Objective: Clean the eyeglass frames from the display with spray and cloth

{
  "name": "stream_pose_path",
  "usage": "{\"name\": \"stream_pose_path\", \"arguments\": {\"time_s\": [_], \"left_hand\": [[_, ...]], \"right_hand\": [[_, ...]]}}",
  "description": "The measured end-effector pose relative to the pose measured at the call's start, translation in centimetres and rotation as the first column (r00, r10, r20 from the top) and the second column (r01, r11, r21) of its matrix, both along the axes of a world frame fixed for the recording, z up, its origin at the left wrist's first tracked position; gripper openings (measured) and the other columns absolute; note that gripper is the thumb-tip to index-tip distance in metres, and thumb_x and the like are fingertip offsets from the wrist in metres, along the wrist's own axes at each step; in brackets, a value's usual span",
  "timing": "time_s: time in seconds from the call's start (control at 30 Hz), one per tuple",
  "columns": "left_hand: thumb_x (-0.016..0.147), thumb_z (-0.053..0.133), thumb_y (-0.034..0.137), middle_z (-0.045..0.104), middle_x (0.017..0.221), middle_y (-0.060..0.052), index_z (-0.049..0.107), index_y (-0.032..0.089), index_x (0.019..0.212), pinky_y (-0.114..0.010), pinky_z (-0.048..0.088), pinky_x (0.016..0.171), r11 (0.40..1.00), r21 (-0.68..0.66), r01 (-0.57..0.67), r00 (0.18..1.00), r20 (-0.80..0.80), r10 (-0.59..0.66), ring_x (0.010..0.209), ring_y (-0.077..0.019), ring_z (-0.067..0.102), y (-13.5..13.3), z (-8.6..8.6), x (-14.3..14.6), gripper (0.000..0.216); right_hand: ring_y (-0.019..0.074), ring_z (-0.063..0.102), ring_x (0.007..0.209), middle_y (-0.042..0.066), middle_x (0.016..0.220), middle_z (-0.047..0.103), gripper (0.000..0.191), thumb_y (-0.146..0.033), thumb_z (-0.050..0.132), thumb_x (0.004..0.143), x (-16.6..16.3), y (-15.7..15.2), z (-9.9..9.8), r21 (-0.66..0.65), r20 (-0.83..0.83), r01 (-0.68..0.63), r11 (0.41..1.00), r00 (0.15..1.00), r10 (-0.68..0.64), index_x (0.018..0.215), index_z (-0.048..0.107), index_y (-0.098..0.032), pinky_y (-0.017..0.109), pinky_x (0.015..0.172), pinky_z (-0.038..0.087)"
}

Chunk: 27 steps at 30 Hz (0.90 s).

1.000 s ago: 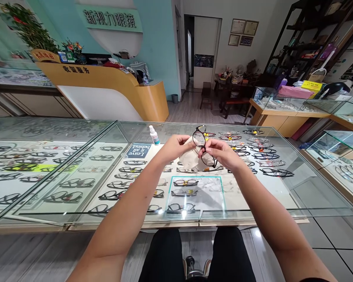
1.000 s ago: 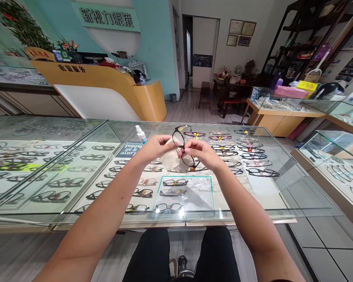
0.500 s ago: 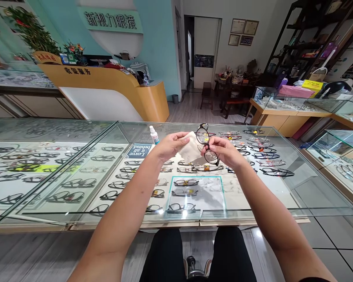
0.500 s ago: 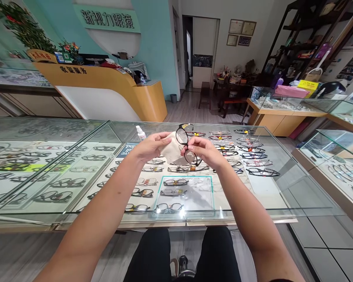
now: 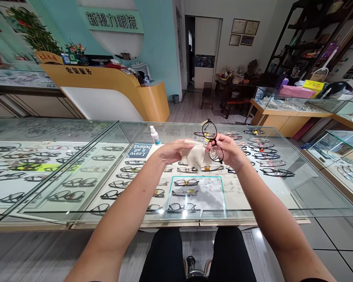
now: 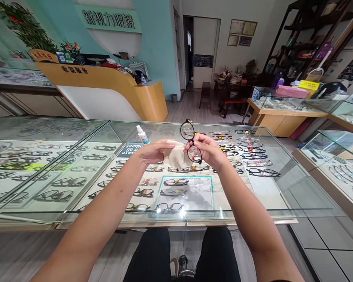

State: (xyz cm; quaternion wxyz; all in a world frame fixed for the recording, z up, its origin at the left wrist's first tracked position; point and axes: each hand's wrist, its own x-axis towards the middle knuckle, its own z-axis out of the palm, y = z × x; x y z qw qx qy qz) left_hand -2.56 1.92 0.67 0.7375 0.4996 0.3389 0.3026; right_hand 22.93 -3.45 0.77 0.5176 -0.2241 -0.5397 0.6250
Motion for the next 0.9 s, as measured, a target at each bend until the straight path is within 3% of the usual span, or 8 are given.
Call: {"name": "stream_pose_path", "arguments": {"time_s": [0.1,0.23,0.37,0.5,0.63,0.8,0.9], "left_hand": [[0.06,0.108,0.04,0.075,0.08,-0.006,0.075,0.017,0.085,-0.024,0.049,0.058,0.997,0.027,0.073,0.997,-0.02,-0.072,0.065,-0.0143,0.066,-0.4,0.3,-0.1,0.047],[0.058,0.109,0.048,0.078,0.09,-0.009,0.082,0.017,0.096,-0.026,0.053,0.064,0.973,0.073,0.217,0.969,-0.14,-0.206,0.075,-0.0181,0.071,-0.7,0.4,-0.2,0.056],[0.063,0.105,0.053,0.071,0.075,-0.005,0.079,0.016,0.084,-0.025,0.044,0.057,0.95,0.143,0.277,0.944,-0.223,-0.242,0.064,-0.0143,0.062,-0.7,0.3,-0.2,0.049],[0.064,0.103,0.051,0.072,0.08,-0.005,0.075,0.017,0.084,-0.025,0.046,0.059,0.98,0.146,0.139,0.978,-0.174,-0.113,0.069,-0.0153,0.064,-0.5,0.7,-0.4,0.048],[0.063,0.097,0.042,0.063,0.073,0.001,0.067,0.019,0.082,-0.023,0.041,0.055,0.971,0.193,-0.137,0.982,-0.105,0.16,0.062,-0.0116,0.056,-0.3,0.9,-0.3,0.042],[0.059,0.085,0.035,0.065,0.082,0.0,0.067,0.019,0.087,-0.027,0.051,0.061,0.827,0.405,-0.39,0.904,-0.004,0.428,0.074,-0.0153,0.059,-1.4,0.5,2.1,0.036],[0.062,0.08,0.037,0.067,0.083,0.0,0.067,0.018,0.09,-0.029,0.054,0.064,0.768,0.478,-0.427,0.888,0.061,0.456,0.077,-0.0178,0.061,-2.4,0.1,3.8,0.036]], "right_hand": [[0.0222,0.075,0.08,0.005,0.086,0.077,0.045,-0.053,0.099,0.077,0.3,0.2,-0.2,-0.014,-0.022,-0.038,0.999,0.999,0.038,0.088,0.066,-0.024,0.032,0.066,0.06],[0.0212,0.075,0.077,0.004,0.084,0.076,0.044,-0.052,0.099,0.077,0.3,0.2,-0.4,-0.015,-0.01,-0.131,0.991,0.991,0.131,0.087,0.068,-0.022,0.035,0.075,0.062],[0.0212,0.076,0.077,0.004,0.084,0.077,0.04,-0.049,0.098,0.079,0.2,0.1,-0.4,-0.02,0.014,-0.182,0.983,0.983,0.183,0.086,0.07,-0.022,0.035,0.076,0.061],[0.0214,0.075,0.083,0.004,0.089,0.079,0.037,-0.048,0.096,0.082,0.2,0.5,-0.4,-0.01,-0.023,-0.04,0.999,0.999,0.04,0.087,0.069,-0.023,0.035,0.078,0.059],[0.0216,0.075,0.09,0.003,0.093,0.081,0.036,-0.047,0.097,0.08,0.0,1.1,-0.3,-0.026,-0.08,0.127,0.992,0.988,-0.129,0.085,0.069,-0.025,0.035,0.086,0.06],[0.0189,0.074,0.09,0.002,0.093,0.083,0.036,-0.049,0.098,0.077,-1.0,1.2,-0.5,-0.026,-0.102,0.224,0.974,0.969,-0.225,0.082,0.072,-0.025,0.032,0.092,0.058],[0.0173,0.071,0.082,0.001,0.093,0.083,0.038,-0.052,0.099,0.075,-1.6,1.1,-0.8,-0.029,-0.11,0.254,0.967,0.96,-0.256,0.083,0.072,-0.025,0.031,0.084,0.057]]}}
